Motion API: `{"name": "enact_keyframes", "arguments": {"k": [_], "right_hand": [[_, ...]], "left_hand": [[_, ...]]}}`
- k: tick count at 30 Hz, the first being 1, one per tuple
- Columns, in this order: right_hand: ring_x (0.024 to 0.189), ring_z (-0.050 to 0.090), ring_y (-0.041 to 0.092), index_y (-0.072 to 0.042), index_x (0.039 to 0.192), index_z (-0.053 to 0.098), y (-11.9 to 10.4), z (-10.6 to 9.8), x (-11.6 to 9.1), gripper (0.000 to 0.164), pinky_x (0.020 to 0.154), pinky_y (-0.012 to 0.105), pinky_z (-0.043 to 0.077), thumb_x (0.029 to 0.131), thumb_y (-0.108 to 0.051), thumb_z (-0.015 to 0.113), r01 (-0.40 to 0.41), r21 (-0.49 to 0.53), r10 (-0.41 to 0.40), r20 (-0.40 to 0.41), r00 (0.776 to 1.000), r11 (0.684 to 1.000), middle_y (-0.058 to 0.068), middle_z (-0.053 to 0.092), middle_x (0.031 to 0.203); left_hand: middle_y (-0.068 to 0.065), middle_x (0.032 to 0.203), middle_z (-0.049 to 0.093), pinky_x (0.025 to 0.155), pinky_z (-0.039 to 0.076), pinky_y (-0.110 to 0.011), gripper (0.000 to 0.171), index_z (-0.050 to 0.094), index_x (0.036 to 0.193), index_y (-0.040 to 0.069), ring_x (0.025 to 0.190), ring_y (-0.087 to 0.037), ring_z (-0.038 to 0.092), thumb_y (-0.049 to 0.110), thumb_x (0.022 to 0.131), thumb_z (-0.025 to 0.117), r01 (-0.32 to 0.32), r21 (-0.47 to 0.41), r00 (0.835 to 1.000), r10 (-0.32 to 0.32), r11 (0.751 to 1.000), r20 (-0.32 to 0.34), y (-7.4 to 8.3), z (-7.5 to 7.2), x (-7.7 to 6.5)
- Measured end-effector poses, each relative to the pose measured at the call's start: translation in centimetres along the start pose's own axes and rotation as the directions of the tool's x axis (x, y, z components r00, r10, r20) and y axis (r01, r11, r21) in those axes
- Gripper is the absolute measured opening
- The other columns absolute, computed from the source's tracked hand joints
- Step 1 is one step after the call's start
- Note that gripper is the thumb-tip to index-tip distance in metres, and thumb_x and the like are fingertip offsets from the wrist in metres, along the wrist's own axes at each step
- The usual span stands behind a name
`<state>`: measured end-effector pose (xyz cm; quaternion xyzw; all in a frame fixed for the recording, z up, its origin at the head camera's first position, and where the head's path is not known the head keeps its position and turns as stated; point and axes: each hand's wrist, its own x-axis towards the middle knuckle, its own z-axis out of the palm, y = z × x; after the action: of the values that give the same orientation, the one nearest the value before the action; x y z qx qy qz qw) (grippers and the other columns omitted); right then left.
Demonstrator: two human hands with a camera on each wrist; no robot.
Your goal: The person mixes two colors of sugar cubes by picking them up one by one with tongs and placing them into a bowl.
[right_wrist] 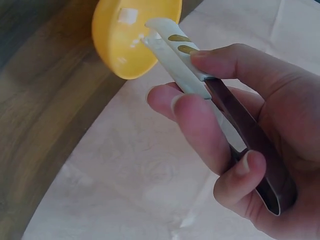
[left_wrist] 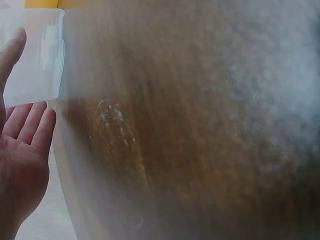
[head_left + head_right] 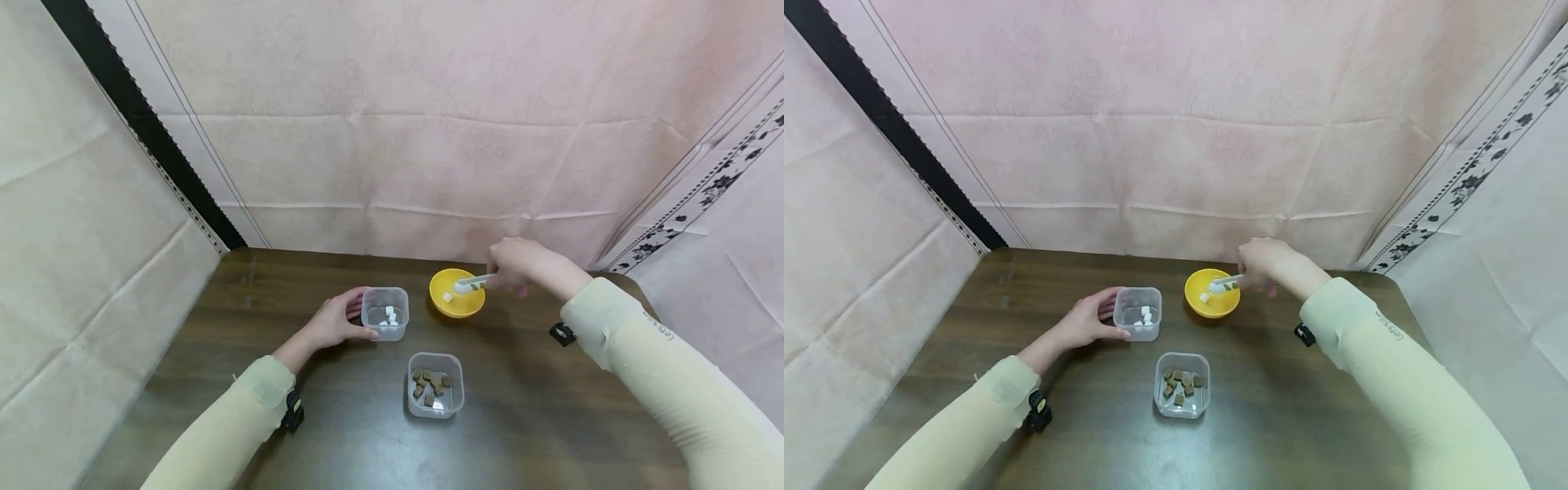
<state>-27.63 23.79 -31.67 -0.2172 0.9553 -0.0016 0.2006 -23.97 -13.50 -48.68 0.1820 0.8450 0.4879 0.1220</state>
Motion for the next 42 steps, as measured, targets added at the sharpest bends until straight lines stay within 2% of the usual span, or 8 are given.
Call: {"name": "enact_keyframes", "arguments": {"k": [9,19,26,42], "right_hand": [[0.049,0.068,0.014,-0.013,0.081,0.075,0.7,0.7,0.4,0.021,0.045,0.023,0.049,0.098,-0.026,0.074,-0.034,-0.017,0.034,0.016,0.999,0.999,0.001,0.068,0.069],[0.051,0.069,0.015,-0.011,0.079,0.075,0.0,0.5,1.1,0.021,0.045,0.022,0.049,0.095,-0.023,0.074,-0.051,-0.044,0.052,0.019,0.998,0.998,0.002,0.068,0.066],[0.051,0.069,0.015,-0.011,0.086,0.074,0.1,0.9,1.8,0.018,0.047,0.023,0.051,0.097,-0.026,0.075,-0.075,-0.058,0.077,0.043,0.996,0.996,0.002,0.067,0.067],[0.048,0.066,0.015,-0.013,0.079,0.072,-0.8,1.8,2.8,0.023,0.043,0.021,0.045,0.097,-0.027,0.076,-0.069,-0.113,0.072,0.022,0.997,0.991,0.003,0.065,0.069]], "left_hand": [[-0.013,0.155,0.056,0.116,0.048,-0.044,0.093,0.048,0.158,0.011,0.143,-0.032,0.056,0.025,0.080,0.097,-0.008,0.009,1.000,0.008,1.000,0.002,0.3,-0.2,0.3],[-0.014,0.152,0.058,0.116,0.048,-0.045,0.093,0.048,0.157,0.011,0.142,-0.034,0.057,0.024,0.080,0.097,-0.023,0.009,1.000,0.023,1.000,0.001,0.7,-0.8,0.1],[-0.013,0.153,0.058,0.117,0.048,-0.046,0.092,0.048,0.157,0.012,0.143,-0.033,0.056,0.023,0.080,0.097,-0.017,-0.001,1.000,0.017,1.000,0.009,0.8,-0.7,0.2],[-0.013,0.154,0.057,0.117,0.047,-0.046,0.093,0.048,0.157,0.012,0.143,-0.033,0.055,0.024,0.080,0.097,0.004,-0.010,1.000,-0.004,1.000,0.012,0.5,-0.2,0.1]]}}
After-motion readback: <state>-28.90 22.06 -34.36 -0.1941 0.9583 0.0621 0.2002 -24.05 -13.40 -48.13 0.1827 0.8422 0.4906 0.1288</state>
